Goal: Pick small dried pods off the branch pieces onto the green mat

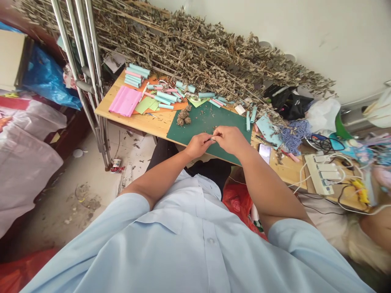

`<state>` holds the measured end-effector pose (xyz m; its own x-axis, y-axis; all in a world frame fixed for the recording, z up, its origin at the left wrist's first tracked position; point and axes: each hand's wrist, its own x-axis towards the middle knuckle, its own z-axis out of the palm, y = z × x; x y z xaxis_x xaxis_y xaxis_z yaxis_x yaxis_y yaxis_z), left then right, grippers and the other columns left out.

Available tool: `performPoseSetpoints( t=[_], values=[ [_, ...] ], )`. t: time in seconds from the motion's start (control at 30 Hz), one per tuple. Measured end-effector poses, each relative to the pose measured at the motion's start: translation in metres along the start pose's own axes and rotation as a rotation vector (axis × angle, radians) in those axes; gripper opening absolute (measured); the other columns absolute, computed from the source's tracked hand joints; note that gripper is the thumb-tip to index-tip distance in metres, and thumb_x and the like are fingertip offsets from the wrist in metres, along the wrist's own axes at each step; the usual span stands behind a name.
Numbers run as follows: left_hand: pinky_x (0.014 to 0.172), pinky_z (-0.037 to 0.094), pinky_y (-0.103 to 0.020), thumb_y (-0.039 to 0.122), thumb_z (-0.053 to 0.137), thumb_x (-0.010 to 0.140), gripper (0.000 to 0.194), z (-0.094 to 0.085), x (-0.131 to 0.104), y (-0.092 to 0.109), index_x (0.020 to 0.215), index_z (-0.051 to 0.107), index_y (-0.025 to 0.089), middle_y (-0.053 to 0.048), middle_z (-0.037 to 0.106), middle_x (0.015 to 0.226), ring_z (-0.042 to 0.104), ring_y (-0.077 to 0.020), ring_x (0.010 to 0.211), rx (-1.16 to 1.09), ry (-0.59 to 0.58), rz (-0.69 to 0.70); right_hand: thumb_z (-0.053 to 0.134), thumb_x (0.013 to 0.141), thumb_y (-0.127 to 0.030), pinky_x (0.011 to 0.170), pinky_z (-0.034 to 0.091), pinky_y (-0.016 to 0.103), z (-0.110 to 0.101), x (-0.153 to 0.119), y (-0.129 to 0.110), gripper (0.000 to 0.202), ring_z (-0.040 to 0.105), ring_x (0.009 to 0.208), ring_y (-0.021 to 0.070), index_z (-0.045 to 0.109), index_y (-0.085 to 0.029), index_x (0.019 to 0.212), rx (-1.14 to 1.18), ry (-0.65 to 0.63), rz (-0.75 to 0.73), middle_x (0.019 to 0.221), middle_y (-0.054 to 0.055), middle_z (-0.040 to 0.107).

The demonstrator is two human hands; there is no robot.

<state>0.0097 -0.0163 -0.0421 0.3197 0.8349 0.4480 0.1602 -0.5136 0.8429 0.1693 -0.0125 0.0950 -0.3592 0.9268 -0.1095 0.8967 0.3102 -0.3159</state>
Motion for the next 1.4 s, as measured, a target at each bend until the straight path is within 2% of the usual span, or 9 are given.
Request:
performPoseSetpoints(
  t=[0.23,0.5,0.77,1.03,1.23,1.4],
  values=[
    [0.085,0.053,-0.030,0.049,0.055,0.107,0.040,0.000,0.001,0.002,0.110,0.077,0.016,-0.007,0.073,0.091,0.068,-0.0178,0.089,-0.005,0.001,-0.020,0.058,0.091,-0.017,0.088,0.051,0.035,0.001,-0.003,0.005,0.023,0.069,0.096,0.0243,0.080,-0.021,0.095,0.043,-0.005,-0.133,0.104,0.008,0.078],
    [0.088,0.053,-0.031,0.046,0.058,0.106,0.036,0.001,0.001,0.003,0.113,0.078,0.017,-0.008,0.076,0.097,0.069,-0.0184,0.093,-0.024,-0.006,-0.039,0.058,0.094,-0.018,0.092,0.052,0.034,0.002,-0.005,0.012,0.026,0.070,0.100,0.0238,0.084,-0.022,0.096,0.043,-0.025,-0.164,0.107,0.007,0.079],
    [0.086,0.053,-0.031,0.044,0.057,0.106,0.034,0.001,0.000,0.001,0.111,0.078,0.016,-0.007,0.074,0.092,0.067,-0.0182,0.089,-0.028,0.000,-0.026,0.060,0.093,-0.018,0.093,0.052,0.035,0.002,-0.006,0.006,0.023,0.070,0.098,0.0237,0.083,-0.021,0.095,0.006,-0.037,-0.150,0.106,0.008,0.077],
    [0.086,0.053,-0.031,0.042,0.060,0.105,0.032,-0.001,0.001,0.006,0.106,0.078,0.016,-0.007,0.073,0.091,0.067,-0.0179,0.088,-0.041,0.024,-0.024,0.060,0.093,-0.019,0.088,0.053,0.036,-0.009,-0.015,0.010,0.024,0.070,0.096,0.0244,0.082,-0.022,0.099,0.100,0.130,-0.107,0.104,0.008,0.078],
    [0.085,0.053,-0.030,0.042,0.057,0.106,0.033,-0.002,0.001,0.006,0.108,0.077,0.017,-0.007,0.072,0.090,0.067,-0.0177,0.089,-0.029,0.013,-0.025,0.056,0.096,-0.020,0.095,0.053,0.036,0.003,-0.021,0.015,0.029,0.071,0.102,0.0241,0.083,-0.024,0.103,0.055,0.057,-0.184,0.109,0.008,0.078],
    [0.087,0.052,-0.030,0.041,0.056,0.107,0.033,-0.001,0.000,0.002,0.110,0.077,0.017,-0.008,0.074,0.094,0.067,-0.0179,0.091,-0.014,0.004,-0.016,0.055,0.097,-0.021,0.092,0.053,0.037,0.003,-0.018,0.009,0.030,0.071,0.102,0.0258,0.083,-0.023,0.106,-0.081,-0.008,-0.137,0.111,0.009,0.078]
  ],
)
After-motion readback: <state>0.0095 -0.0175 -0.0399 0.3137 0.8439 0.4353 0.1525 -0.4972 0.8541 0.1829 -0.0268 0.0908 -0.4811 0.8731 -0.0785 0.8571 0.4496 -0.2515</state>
